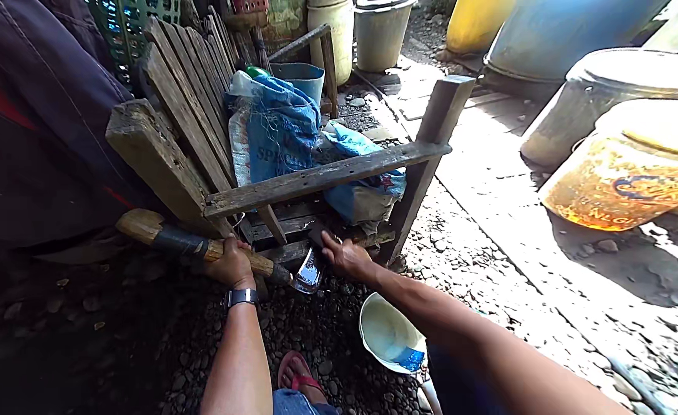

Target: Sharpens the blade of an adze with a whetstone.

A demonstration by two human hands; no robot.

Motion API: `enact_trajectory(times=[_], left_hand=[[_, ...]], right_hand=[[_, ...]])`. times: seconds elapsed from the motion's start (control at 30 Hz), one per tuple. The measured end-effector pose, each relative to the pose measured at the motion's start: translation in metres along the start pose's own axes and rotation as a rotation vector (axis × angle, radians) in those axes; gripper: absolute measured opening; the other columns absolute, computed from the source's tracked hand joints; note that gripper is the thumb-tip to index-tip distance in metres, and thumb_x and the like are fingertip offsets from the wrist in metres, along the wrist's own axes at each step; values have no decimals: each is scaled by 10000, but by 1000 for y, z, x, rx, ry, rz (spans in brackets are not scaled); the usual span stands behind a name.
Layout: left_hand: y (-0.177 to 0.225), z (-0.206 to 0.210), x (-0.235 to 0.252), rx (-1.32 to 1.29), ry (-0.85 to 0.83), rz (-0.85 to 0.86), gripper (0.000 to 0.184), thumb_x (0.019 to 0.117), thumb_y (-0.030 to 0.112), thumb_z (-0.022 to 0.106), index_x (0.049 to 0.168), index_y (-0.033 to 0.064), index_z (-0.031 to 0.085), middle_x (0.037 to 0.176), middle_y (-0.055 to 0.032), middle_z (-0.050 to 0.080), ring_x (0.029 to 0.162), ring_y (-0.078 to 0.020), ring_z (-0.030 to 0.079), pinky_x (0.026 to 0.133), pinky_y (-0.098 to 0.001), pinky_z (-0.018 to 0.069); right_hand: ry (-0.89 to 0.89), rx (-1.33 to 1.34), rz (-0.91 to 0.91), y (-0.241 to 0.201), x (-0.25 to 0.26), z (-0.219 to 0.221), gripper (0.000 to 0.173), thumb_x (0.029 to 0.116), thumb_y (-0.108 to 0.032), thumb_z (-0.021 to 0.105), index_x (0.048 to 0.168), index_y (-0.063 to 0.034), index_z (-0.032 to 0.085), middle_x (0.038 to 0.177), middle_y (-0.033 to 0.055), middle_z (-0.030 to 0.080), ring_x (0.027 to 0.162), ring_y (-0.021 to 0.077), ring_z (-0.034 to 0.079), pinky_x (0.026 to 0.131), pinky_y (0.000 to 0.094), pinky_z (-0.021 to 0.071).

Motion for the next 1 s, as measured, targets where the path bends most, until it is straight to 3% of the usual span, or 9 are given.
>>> enact_trajectory(times=[0.07, 0.23, 0.3, 0.4, 0.57, 0.63, 0.73, 0.9, 1.0], left_hand=[[-1, -1, 0, -4, -7, 8, 76, 970, -50, 599, 963, -15, 532, 568, -7, 559, 448, -92, 607, 478, -241, 573], [-1, -4, 1, 8, -11, 0, 82, 970, -51, 602, 978, -18, 528, 575, -15, 569, 456, -94, 614, 486, -240, 576], [-3, -4, 0, -2, -13, -4, 71, 972, -51, 594, 981, -20, 530, 576, -14, 567, 452, -96, 611, 482, -243, 575], [-1, -3, 2, -12, -15, 6, 64, 969, -58, 588, 967, -20, 537, 571, -10, 567, 451, -92, 610, 483, -238, 574], [-1, -3, 2, 9, -11, 5, 75, 969, -55, 594, 989, -27, 527, 574, -16, 569, 449, -98, 612, 484, -242, 575], [-1, -3, 1, 14, -14, 7, 57, 972, -51, 592, 976, -28, 540, 575, -14, 570, 452, -91, 609, 485, -237, 571], [1, -2, 3, 14, -18, 25, 42, 970, -61, 589, 956, -35, 559, 577, -8, 572, 458, -80, 607, 493, -227, 566], [0, -3, 2, 22, -23, 1, 50, 980, -42, 594, 970, -22, 549, 590, -11, 571, 465, -85, 611, 499, -234, 576], [1, -3, 0, 9, -13, 8, 51, 976, -51, 589, 952, -24, 552, 577, -8, 560, 451, -81, 597, 487, -228, 565]], right_hand=[[-14, -28, 1, 1, -9, 3, 598, 1118, -480, 239, 1671, -322, 74, 1426, 336, 507, 1179, 494, 614, 971, 607, 497], [-29, 166, 112, -12, 23, -19, 586, 1135, -389, 188, 1663, -140, 138, 1464, 229, 560, 1374, 387, 530, 1110, 573, 409], [13, 111, 94, -8, 13, -7, 594, 1128, -416, 210, 1670, -187, 131, 1389, 256, 605, 1289, 425, 590, 1048, 591, 461], [12, 30, 73, -4, -5, 5, 600, 1121, -470, 229, 1673, -302, 65, 1392, 317, 552, 1214, 484, 603, 988, 604, 490], [-12, 173, 137, -13, 21, -16, 592, 1136, -392, 186, 1666, -139, 115, 1466, 226, 561, 1372, 383, 535, 1112, 563, 412], [29, 116, 121, -9, 13, -6, 594, 1128, -414, 209, 1671, -191, 115, 1393, 252, 603, 1285, 421, 595, 1041, 589, 469], [12, 0, 66, -5, -10, 9, 603, 1120, -474, 235, 1672, -315, 52, 1393, 324, 543, 1178, 482, 622, 963, 601, 504], [2, 122, 127, -7, 20, -15, 591, 1131, -415, 196, 1668, -178, 132, 1427, 230, 590, 1332, 401, 565, 1074, 584, 440], [33, 62, 100, -5, 11, -1, 599, 1120, -451, 240, 1672, -254, 121, 1390, 273, 592, 1242, 456, 608, 1001, 611, 489]])
Point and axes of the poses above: each hand's wrist, its own x-axis towards the middle knuckle, its own z-axis out of the palm, y = z × x, the point moved 3 cm from there along x, towards the middle knuckle
